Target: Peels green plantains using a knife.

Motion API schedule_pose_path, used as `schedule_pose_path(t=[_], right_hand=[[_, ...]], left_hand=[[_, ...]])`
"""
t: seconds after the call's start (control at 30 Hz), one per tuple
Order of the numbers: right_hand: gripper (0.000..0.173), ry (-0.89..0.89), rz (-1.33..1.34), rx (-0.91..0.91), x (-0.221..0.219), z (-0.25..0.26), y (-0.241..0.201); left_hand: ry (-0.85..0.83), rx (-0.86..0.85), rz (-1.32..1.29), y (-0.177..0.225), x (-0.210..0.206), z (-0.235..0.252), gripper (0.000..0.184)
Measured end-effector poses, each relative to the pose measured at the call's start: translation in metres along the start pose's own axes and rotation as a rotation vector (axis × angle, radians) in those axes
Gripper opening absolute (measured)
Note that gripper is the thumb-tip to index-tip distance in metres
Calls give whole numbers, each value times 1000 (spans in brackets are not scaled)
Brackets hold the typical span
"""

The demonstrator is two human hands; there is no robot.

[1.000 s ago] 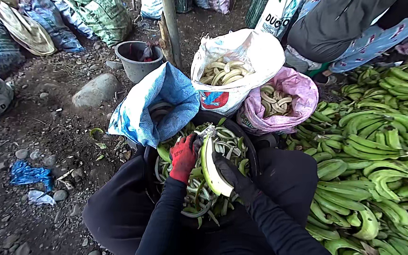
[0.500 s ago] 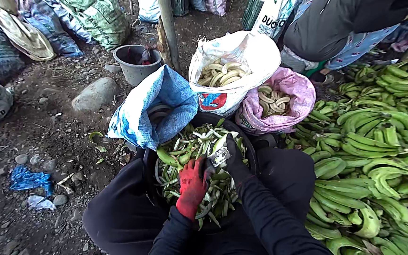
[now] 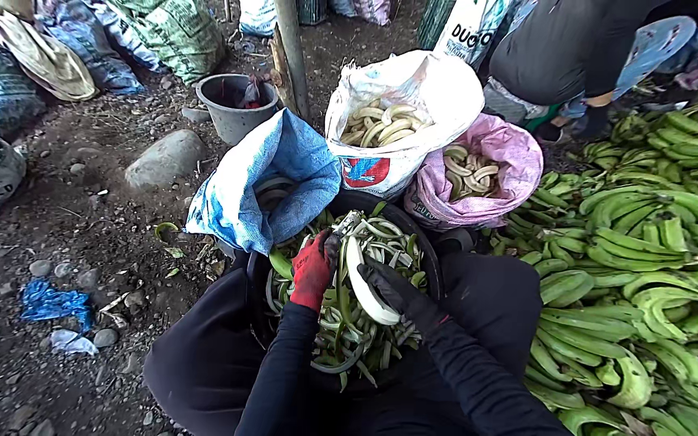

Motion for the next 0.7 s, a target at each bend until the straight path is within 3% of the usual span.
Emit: schedule_pose_path(t=[0.1, 0.13, 0.23, 0.33, 0.4, 0.5, 0.6, 0.67, 0.7], right_hand=[[44, 319, 383, -122, 29, 13, 11], [47, 398, 508, -131, 36, 15, 10], [59, 384, 878, -126, 39, 26, 3], [57, 367, 1000, -159, 34, 35, 4], [54, 405, 931, -172, 24, 33, 6], [51, 437, 419, 15, 18, 15, 2], [54, 245, -24, 107, -2, -7, -12], [56, 80, -76, 84, -6, -13, -9], [56, 43, 23, 36, -5, -12, -3]], left_hand=[[30, -146, -67, 21, -7, -31, 53], [50, -214, -76, 29, -9, -47, 54], [237, -417, -28, 45, -10, -93, 59], [431, -470, 24, 43, -2, -109, 55], [388, -406, 15, 39, -2, -101, 55], [144, -178, -51, 26, -8, -68, 49], [-7, 46, -80, 3, -12, -27, 46], [-37, 135, -85, -8, -13, -10, 46], [-32, 142, -86, -9, -12, -8, 46]])
Point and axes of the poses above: each hand's wrist, its own z-axis towards the middle knuckle, its own x-axis out of the back of the hand, y = z × x, the point moved 9 cm from there along z, towards the middle knuckle, and after that the axes turned 6 degrees about y, right-handed, at the moved point
